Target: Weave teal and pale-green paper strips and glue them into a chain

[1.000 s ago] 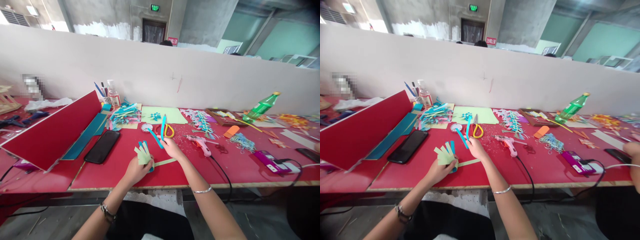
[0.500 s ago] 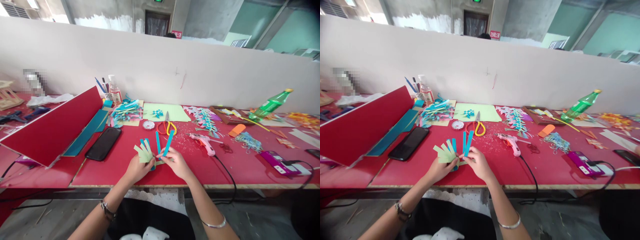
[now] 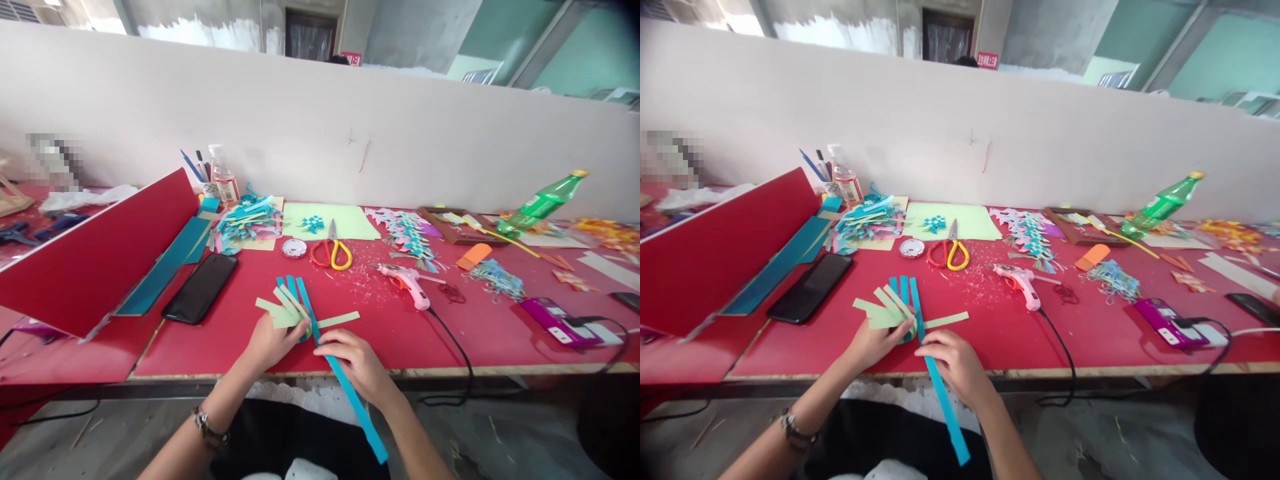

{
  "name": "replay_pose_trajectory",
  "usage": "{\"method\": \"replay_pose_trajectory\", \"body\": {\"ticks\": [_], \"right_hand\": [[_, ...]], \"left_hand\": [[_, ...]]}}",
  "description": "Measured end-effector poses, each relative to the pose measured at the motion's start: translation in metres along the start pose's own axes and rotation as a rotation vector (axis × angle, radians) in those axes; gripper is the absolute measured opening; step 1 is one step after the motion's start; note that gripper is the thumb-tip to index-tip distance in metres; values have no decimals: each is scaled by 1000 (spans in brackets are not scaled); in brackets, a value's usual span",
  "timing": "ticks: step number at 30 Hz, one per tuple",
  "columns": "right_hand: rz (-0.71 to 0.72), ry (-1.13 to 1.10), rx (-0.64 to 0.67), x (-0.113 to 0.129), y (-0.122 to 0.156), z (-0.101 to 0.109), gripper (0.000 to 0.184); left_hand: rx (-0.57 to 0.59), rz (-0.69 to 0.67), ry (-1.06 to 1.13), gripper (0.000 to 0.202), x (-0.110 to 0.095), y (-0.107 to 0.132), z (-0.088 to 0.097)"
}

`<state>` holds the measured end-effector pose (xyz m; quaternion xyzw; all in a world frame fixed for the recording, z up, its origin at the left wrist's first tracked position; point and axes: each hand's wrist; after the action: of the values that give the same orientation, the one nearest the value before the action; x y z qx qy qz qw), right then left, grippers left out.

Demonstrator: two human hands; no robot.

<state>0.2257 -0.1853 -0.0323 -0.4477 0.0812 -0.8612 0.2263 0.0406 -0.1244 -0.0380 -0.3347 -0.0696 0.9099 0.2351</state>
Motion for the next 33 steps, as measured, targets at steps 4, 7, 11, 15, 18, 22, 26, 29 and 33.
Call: {"method": "replay_pose_trajectory", "body": {"ticks": [4,7,11,15,18,22,26,29,33], "right_hand": [[-16,8,20,-1,-2,1,27],[-28,-11,31,2,-2,3,28],[-37,0,45,2,-1,4,29],[0,42,39,-3,2,0,28],[57,103,26,-5,4,-4,29],[55,152,-2,-3,7,-4,37],[23,164,-2,-2,11,-2,34],[47,206,-18,-3,13,-3,33],[106,251,-58,-3,12,-6,32]], "left_hand": [[48,-26,-33,32,-5,-2,5],[32,-17,-12,28,-8,-2,8],[26,-18,-11,22,-6,-1,5],[23,-30,-81,13,-3,-2,0],[42,-55,-117,13,-2,-2,0],[47,-103,-142,18,-2,-2,0],[55,-104,-146,22,-2,-3,-1],[48,-101,-98,24,-2,-3,-1],[34,-100,-26,25,-3,-1,1]]}}
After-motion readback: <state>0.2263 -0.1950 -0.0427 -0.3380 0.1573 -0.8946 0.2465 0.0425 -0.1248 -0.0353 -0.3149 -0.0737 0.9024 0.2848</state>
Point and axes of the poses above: each hand's wrist, its own y-axis away from the middle knuckle, its own z-axis out of the back of the hand, x = y × z, and after that the axes turned 6 degrees about -x, right-handed
